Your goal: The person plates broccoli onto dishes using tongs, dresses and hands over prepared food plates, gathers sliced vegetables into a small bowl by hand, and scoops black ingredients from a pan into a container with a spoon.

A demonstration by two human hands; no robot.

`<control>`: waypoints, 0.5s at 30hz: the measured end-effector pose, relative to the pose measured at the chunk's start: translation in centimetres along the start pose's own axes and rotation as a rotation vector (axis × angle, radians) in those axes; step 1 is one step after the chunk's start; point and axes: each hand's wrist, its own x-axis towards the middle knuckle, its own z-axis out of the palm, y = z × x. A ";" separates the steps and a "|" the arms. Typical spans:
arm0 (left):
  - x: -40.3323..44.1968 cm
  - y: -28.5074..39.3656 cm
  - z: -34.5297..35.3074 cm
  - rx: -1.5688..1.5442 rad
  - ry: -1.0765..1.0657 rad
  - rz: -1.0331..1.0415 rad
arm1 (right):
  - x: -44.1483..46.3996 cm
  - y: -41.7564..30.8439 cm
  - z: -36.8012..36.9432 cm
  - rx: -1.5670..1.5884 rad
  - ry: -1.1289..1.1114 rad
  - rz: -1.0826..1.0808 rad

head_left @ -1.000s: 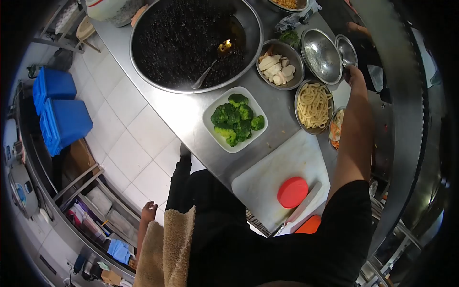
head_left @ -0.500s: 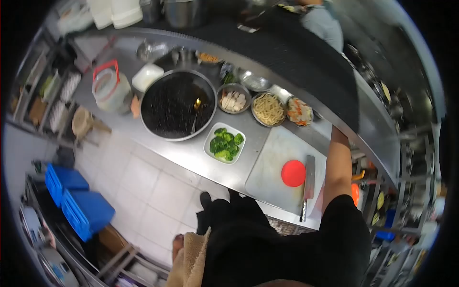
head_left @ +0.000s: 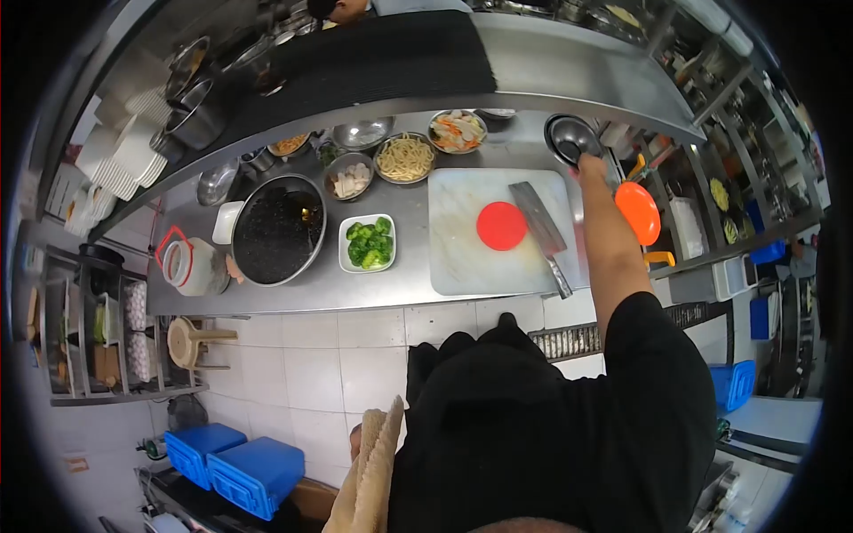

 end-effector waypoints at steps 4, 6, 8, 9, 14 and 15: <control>-1.8 3.1 3.9 0.042 0.003 0.044 | 2.9 1.5 0.5 0.099 0.137 0.034; -3.4 4.7 6.8 0.097 -0.003 0.068 | 5.0 2.9 0.9 0.176 0.097 0.012; -4.9 5.5 10.1 0.172 -0.021 0.101 | 4.1 3.2 1.2 0.086 -0.003 -0.006; -5.4 5.3 12.1 0.181 -0.026 0.105 | 3.5 2.7 1.6 0.038 -0.060 -0.020; -10.5 6.2 18.9 0.300 -0.029 0.108 | -1.8 3.0 4.6 -0.383 -0.575 -0.492; -11.2 6.1 19.8 0.310 -0.022 0.104 | -4.5 2.9 5.2 -0.452 -0.649 -0.598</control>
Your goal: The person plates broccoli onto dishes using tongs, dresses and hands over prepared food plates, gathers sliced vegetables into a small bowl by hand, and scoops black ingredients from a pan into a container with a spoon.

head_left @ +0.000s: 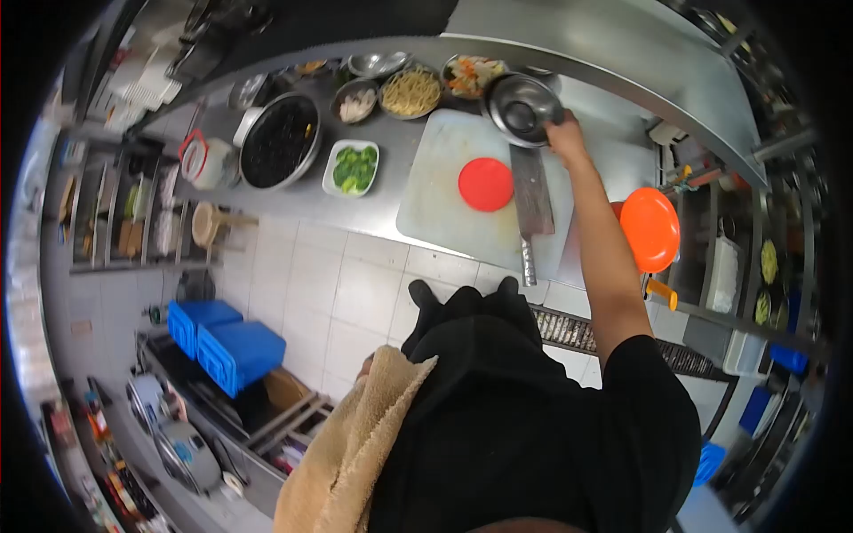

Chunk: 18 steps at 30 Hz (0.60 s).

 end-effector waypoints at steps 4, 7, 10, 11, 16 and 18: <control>-1.7 -0.1 3.1 0.001 0.062 -0.036 | -3.0 -6.0 6.6 -0.301 -0.295 -0.265; -1.6 -2.0 5.7 0.006 0.166 -0.011 | -3.4 -7.3 11.1 -0.520 -0.347 -0.238; -4.7 -0.3 7.1 -0.453 0.301 -0.243 | -3.9 -7.3 13.0 -0.634 -0.315 -0.187; -7.2 2.4 5.8 -0.476 0.293 -0.296 | -3.4 -6.6 13.4 -0.638 -0.280 -0.197; -10.4 -2.0 10.9 -0.502 0.387 -0.311 | -10.9 -10.0 10.5 -0.551 0.035 -0.548; -10.8 -6.8 15.4 -0.505 0.386 -0.364 | -15.6 -10.2 9.8 -0.439 0.068 -0.581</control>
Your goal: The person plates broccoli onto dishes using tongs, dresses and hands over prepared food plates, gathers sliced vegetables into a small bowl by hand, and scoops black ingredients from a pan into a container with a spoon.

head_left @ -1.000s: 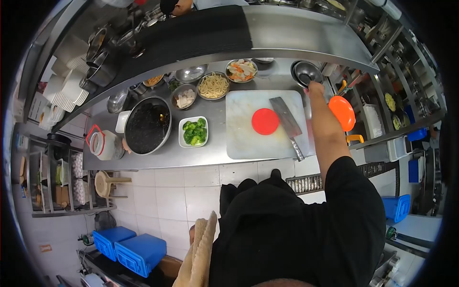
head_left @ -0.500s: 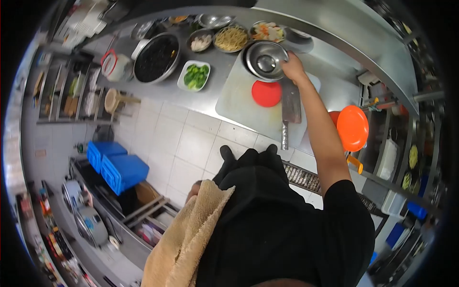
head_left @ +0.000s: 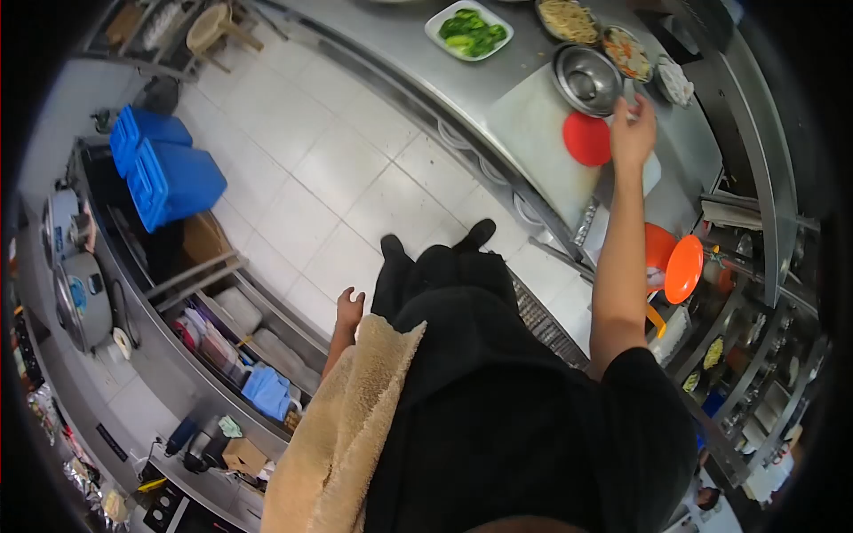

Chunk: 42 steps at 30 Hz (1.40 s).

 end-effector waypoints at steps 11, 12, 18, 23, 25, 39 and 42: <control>-2.2 -22.6 -6.5 -0.433 -0.079 -0.441 | -34.9 -9.4 8.7 -0.067 -0.891 -0.230; -1.4 -27.6 -4.7 -0.449 -0.035 -0.408 | -36.6 -7.7 10.6 -0.093 -0.943 -0.162; -4.5 -18.8 -10.6 -0.506 -0.113 -0.538 | -40.5 5.7 21.4 -0.166 -1.241 0.420; -5.5 -19.8 -10.1 -0.259 -0.084 -0.334 | -39.0 11.5 28.8 0.043 -1.223 1.055; -6.5 -17.1 -11.0 -0.191 -0.065 -0.382 | -38.8 13.9 32.2 0.171 -1.126 1.162; -14.3 -20.5 -8.1 0.106 -0.126 -0.435 | -38.5 37.4 56.3 1.160 -0.049 1.843; -13.0 -12.2 -8.4 0.140 -0.132 -0.592 | -37.9 39.9 57.1 1.126 -0.025 1.897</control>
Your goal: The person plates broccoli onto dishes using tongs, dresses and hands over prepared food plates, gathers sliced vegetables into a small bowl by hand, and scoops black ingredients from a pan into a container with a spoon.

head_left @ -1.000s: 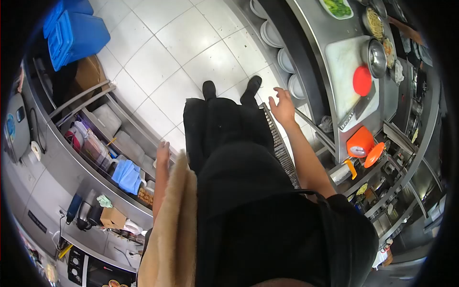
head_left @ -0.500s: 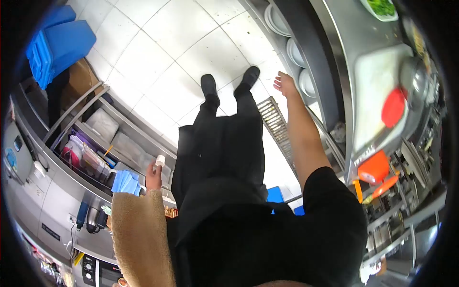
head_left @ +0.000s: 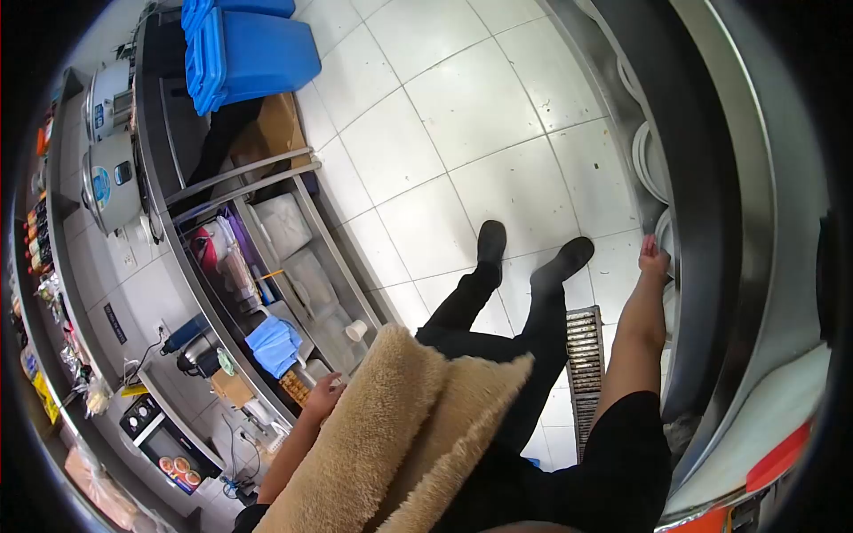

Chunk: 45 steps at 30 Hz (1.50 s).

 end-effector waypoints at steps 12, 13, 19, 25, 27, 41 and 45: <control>2.6 -0.3 0.4 -0.138 -0.081 0.051 | -2.7 1.2 -2.6 0.118 0.096 -0.292; 4.1 -2.1 0.6 -0.127 -0.102 0.140 | -2.7 1.5 -3.4 0.098 0.118 -0.334; 6.5 -4.9 2.3 -0.075 -0.117 0.253 | -14.0 9.3 -8.6 -0.339 0.248 -0.404; 9.5 -1.0 0.0 -0.122 -0.098 0.348 | -36.0 17.0 -13.3 -0.728 -0.100 -0.169; 10.8 1.0 -0.5 -0.145 -0.093 0.395 | -44.0 18.7 -13.4 -0.897 -0.241 -0.070; 12.5 14.9 -10.4 0.040 -0.157 0.750 | -78.6 -3.5 -3.8 -0.599 -0.826 -0.591; 10.7 18.0 -10.6 0.074 -0.151 0.771 | -76.1 -16.1 -1.6 -0.173 -0.668 -0.762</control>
